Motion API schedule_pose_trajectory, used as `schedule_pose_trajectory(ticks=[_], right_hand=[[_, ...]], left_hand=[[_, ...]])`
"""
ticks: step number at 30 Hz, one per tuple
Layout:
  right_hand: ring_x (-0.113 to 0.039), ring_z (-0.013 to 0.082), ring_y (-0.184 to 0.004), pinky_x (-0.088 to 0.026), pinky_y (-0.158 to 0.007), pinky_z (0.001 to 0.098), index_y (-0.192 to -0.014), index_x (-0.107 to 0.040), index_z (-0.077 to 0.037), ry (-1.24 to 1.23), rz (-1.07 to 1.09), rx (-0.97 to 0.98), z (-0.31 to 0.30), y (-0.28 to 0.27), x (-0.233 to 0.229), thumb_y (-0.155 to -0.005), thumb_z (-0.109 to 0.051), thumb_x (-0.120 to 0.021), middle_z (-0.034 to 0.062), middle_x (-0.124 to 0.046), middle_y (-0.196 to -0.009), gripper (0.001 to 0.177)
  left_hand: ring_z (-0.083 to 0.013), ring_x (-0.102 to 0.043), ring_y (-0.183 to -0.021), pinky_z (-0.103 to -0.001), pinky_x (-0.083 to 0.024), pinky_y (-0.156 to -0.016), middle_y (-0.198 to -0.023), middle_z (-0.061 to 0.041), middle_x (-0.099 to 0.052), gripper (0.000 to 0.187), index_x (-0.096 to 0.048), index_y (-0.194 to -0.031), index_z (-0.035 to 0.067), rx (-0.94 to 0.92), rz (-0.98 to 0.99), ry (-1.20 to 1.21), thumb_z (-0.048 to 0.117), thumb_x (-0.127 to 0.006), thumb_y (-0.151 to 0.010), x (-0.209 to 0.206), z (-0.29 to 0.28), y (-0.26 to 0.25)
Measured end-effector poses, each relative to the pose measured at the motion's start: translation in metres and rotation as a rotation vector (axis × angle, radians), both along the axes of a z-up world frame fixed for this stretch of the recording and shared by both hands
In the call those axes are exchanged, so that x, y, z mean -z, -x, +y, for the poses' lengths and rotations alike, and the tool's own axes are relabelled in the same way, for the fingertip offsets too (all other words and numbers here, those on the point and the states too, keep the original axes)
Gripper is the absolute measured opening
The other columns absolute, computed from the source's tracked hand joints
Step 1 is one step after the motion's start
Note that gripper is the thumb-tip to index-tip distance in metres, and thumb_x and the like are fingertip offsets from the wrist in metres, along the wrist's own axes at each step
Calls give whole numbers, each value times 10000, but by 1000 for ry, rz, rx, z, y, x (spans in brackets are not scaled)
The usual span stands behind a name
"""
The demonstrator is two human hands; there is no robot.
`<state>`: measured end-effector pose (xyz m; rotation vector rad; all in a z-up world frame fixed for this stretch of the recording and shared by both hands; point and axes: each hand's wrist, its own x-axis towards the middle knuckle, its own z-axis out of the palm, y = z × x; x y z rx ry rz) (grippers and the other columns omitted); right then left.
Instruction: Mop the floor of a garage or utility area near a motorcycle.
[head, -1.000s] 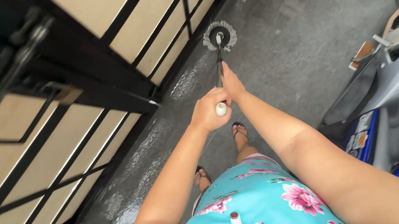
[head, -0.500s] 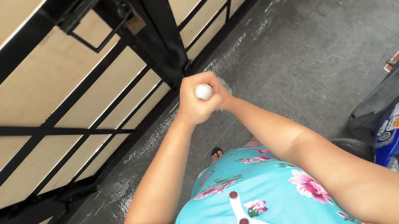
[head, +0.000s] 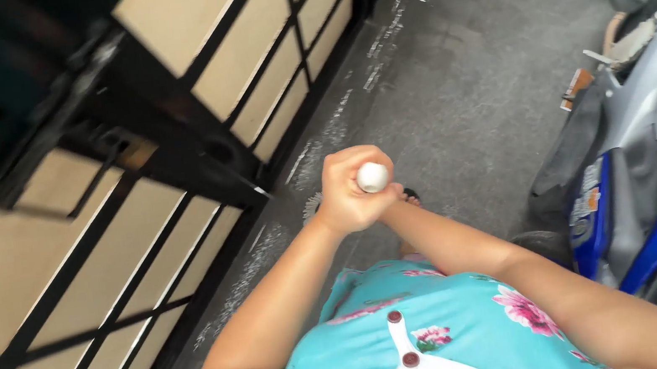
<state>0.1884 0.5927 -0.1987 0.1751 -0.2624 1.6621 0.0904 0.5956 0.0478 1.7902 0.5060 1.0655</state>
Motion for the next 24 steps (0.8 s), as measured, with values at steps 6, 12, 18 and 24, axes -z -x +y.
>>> schedule_pose_trajectory(ticks=[6, 12, 18, 24], right_hand=[[-539, -5, -1144, -491, -967, 241, -1151, -550, -145, 193, -1147, 128, 93, -138, 93, -1016, -243, -563, -73, -582, -1182, 168], [-644, 157, -1093, -523, -985, 304, -1055, -630, -122, -64, -1929, 142, 213, -290, 62, -903, -191, -664, 41, -660, -1126, 171], [-564, 310, -1165, -532, -904, 377, -1000, -757, -198, 140, -2336, 313, 252, -363, 96, -814, -132, -734, 78, -631, -1264, 199], [-585, 327, -1190, -521, -919, 419, -1039, -672, -136, 60, -2182, 725, 277, -368, 28, -834, -244, -812, 102, -626, -1291, 271]], left_hand=[[-172, -613, -656, -311, -474, -603, -730, -60, -605, 137, -599, -770, 50, 41, -56, -18, -19, -688, -693, 7, 93, -110], [-259, -635, -744, -368, -506, -715, -748, -74, -576, 199, -539, -747, 65, 148, -144, -156, -49, -646, -625, 50, 193, -236], [-301, -627, -851, -389, -516, -781, -840, -82, -625, 236, -557, -779, 62, 206, 90, -85, -32, -719, -636, 119, 221, -303], [-315, -673, -1055, -439, -530, -989, -896, -77, -647, 215, -551, -791, 71, 265, 27, -141, -49, -663, -653, 130, 275, -320]])
